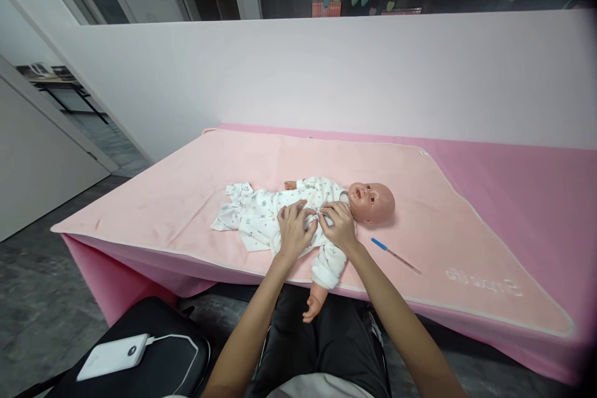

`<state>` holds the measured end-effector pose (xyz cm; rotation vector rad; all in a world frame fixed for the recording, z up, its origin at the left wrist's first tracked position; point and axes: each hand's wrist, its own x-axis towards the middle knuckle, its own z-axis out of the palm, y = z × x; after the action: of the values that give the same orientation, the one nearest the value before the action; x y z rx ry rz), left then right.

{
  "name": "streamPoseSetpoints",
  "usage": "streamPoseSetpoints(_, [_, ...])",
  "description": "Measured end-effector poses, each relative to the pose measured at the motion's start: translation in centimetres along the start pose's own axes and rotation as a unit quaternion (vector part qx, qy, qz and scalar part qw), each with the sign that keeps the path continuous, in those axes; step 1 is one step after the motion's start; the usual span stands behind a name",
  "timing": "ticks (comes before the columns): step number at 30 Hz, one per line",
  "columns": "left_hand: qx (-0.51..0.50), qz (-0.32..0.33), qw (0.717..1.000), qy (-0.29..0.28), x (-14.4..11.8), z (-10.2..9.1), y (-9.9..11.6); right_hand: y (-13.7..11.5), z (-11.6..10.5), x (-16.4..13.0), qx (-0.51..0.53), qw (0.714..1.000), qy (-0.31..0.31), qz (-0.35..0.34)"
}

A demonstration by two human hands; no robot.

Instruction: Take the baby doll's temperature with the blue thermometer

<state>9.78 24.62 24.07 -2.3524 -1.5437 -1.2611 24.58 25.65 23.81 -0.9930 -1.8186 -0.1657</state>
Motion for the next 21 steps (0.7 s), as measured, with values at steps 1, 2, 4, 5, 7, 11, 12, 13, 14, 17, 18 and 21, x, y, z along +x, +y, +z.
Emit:
streamPoseSetpoints(1, [-0.003, 0.003, 1.000, -0.006, 0.0, -0.1, 0.0, 0.0, 0.0, 0.0, 0.001, 1.000, 0.003, 0.000])
streamPoseSetpoints(2, [-0.009, 0.007, 1.000, -0.013, -0.1, -0.3, 0.0, 0.0, 0.0, 0.0, 0.002, 1.000, 0.006, 0.000])
streamPoseSetpoints(4, [-0.022, 0.014, 0.999, -0.021, -0.5, -0.7, -0.1, 0.1, 0.0, 0.0, 0.005, 1.000, 0.011, 0.003])
streamPoseSetpoints(5, [-0.027, 0.014, 0.999, -0.020, -0.7, -0.9, -0.2, 0.1, 0.0, 0.0, 0.007, 1.000, 0.012, 0.005])
streamPoseSetpoints(7, [-0.034, 0.001, 0.999, -0.001, -1.3, -1.2, -0.4, 0.1, 0.0, -0.1, 0.009, 1.000, 0.014, 0.011])
streamPoseSetpoints(11, [-0.043, -0.058, 0.995, 0.072, -2.0, -1.5, -1.0, 0.2, -0.1, -0.2, 0.013, 0.999, 0.018, 0.026])
streamPoseSetpoints(12, [-0.045, -0.070, 0.993, 0.085, -2.0, -1.6, -1.2, 0.3, -0.1, -0.3, 0.016, 0.999, 0.016, 0.029])
streamPoseSetpoints(13, [-0.050, -0.079, 0.991, 0.095, -2.1, -1.6, -1.3, 0.3, -0.1, -0.3, 0.019, 0.999, 0.014, 0.032])
streamPoseSetpoints(14, [-0.056, -0.087, 0.989, 0.104, -2.1, -1.6, -1.5, 0.3, -0.1, -0.4, 0.021, 0.999, 0.013, 0.035])
streamPoseSetpoints(17, [-0.088, -0.115, 0.980, 0.134, -2.1, -1.9, -1.9, 0.4, 0.0, -0.5, 0.020, 0.999, 0.022, 0.041])
streamPoseSetpoints(18, [-0.098, -0.126, 0.977, 0.141, -2.1, -2.0, -2.1, 0.4, 0.1, -0.5, 0.016, 0.999, 0.024, 0.041])
streamPoseSetpoints(21, [-0.104, -0.151, 0.973, 0.142, -2.1, -2.2, -2.5, 0.4, 0.2, -0.5, 0.000, 0.999, 0.021, 0.038])
